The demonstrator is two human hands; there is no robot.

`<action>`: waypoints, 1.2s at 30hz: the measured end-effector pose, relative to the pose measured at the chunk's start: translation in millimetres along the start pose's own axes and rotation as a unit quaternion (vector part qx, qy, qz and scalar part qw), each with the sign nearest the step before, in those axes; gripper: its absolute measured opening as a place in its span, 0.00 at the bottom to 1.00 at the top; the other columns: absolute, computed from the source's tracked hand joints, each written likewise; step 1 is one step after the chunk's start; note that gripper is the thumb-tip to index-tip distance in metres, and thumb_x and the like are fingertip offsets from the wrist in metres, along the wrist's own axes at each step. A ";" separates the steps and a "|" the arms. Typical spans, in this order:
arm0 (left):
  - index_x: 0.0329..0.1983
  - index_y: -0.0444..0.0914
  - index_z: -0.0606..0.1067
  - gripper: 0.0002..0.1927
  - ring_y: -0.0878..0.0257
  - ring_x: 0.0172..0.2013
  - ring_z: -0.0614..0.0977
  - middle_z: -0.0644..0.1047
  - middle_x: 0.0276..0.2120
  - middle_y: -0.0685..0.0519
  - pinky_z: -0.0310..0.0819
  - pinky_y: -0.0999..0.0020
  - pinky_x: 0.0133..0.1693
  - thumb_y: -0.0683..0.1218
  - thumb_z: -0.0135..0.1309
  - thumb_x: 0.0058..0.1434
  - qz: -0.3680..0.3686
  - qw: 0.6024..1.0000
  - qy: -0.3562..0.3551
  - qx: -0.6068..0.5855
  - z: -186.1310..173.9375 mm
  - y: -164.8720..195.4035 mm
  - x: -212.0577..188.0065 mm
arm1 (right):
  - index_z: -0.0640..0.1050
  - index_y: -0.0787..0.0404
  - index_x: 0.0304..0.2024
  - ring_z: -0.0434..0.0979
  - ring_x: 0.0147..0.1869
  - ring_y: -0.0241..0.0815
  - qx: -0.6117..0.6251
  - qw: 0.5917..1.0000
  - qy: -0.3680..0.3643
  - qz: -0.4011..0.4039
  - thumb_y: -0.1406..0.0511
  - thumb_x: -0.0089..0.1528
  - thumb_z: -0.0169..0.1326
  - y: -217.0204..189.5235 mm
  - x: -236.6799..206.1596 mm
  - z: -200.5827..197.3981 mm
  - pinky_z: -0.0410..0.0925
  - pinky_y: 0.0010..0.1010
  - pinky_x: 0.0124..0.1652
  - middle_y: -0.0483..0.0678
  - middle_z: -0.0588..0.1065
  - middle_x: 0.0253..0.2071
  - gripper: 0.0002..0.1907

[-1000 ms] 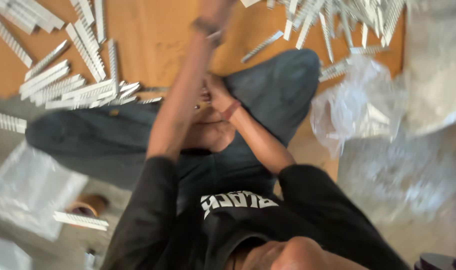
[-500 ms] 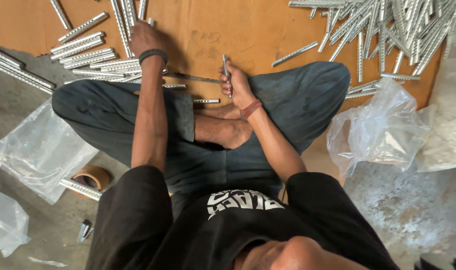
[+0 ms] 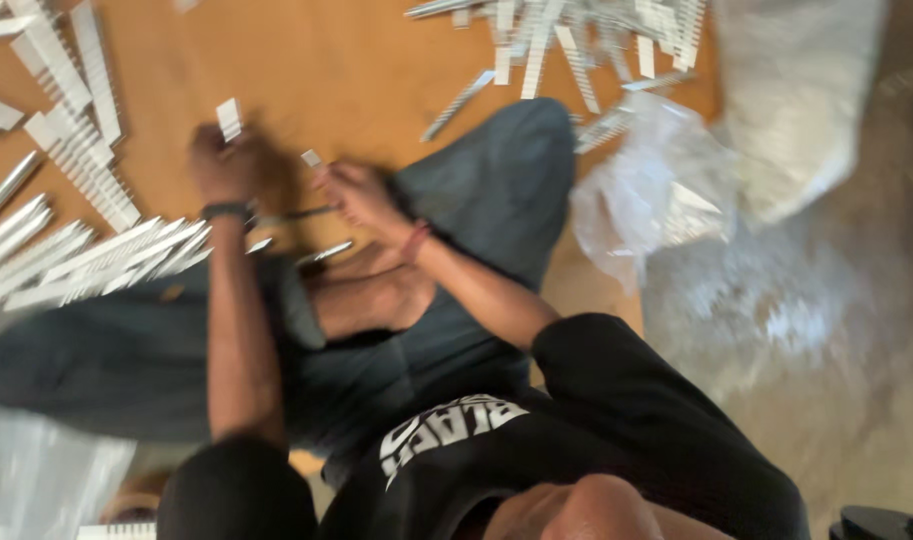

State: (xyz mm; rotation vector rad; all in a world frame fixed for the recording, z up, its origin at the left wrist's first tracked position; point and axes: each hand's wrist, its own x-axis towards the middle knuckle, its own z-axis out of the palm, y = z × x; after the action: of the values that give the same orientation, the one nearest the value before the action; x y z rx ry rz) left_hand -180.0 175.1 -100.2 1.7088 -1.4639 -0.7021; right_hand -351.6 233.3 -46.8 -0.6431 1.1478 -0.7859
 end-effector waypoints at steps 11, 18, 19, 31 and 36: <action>0.35 0.41 0.60 0.06 0.69 0.14 0.59 0.61 0.17 0.56 0.50 0.77 0.14 0.47 0.41 0.59 -0.261 0.792 -0.005 -0.553 9.6 13.6 3.0 | 0.70 0.59 0.28 0.56 0.17 0.25 -0.144 0.984 -0.035 -0.094 0.55 0.56 0.40 -7.9 -8.7 4.9 0.52 0.17 0.16 0.37 0.60 0.15 0.15; 0.40 0.38 0.62 0.14 0.65 0.19 0.60 0.61 0.21 0.53 0.55 0.72 0.24 0.52 0.37 0.59 -0.199 0.648 -0.047 -0.734 2.6 16.2 3.5 | 0.67 0.64 0.25 0.54 0.22 0.27 -0.245 0.949 -0.043 -0.196 0.61 0.57 0.42 -16.6 -20.7 19.8 0.53 0.21 0.21 0.39 0.59 0.17 0.12; 0.40 0.38 0.62 0.13 0.64 0.19 0.60 0.61 0.21 0.52 0.55 0.71 0.24 0.51 0.36 0.59 -0.207 0.640 -0.038 -0.739 2.1 17.7 3.8 | 0.67 0.65 0.25 0.54 0.23 0.27 -0.253 0.943 -0.032 -0.213 0.61 0.57 0.42 -18.0 -21.0 20.9 0.54 0.21 0.22 0.39 0.59 0.17 0.12; 0.24 0.37 0.67 0.22 0.69 0.19 0.62 0.65 0.17 0.56 0.55 0.75 0.23 0.56 0.31 0.60 -0.092 0.859 -0.051 -0.501 0.0 45.2 4.2 | 0.68 0.65 0.28 0.55 0.20 0.28 -0.260 0.941 0.096 -0.194 0.63 0.56 0.42 -32.0 -23.8 21.1 0.53 0.21 0.20 0.41 0.58 0.15 0.10; 0.18 0.36 0.66 0.20 0.68 0.20 0.62 0.67 0.17 0.56 0.53 0.74 0.25 0.53 0.36 0.60 -0.028 0.945 -0.111 -0.308 0.4 64.3 -0.5 | 0.69 0.66 0.35 0.58 0.23 0.27 -0.214 0.928 0.089 -0.292 0.64 0.58 0.42 -47.1 -26.6 18.3 0.55 0.19 0.23 0.41 0.62 0.19 0.10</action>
State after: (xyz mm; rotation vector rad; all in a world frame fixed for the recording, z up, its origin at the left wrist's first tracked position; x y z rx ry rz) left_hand -216.3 172.4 -47.2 1.2129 -1.1648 -1.2633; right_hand -349.5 228.6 10.1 -1.3413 1.3242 -1.1228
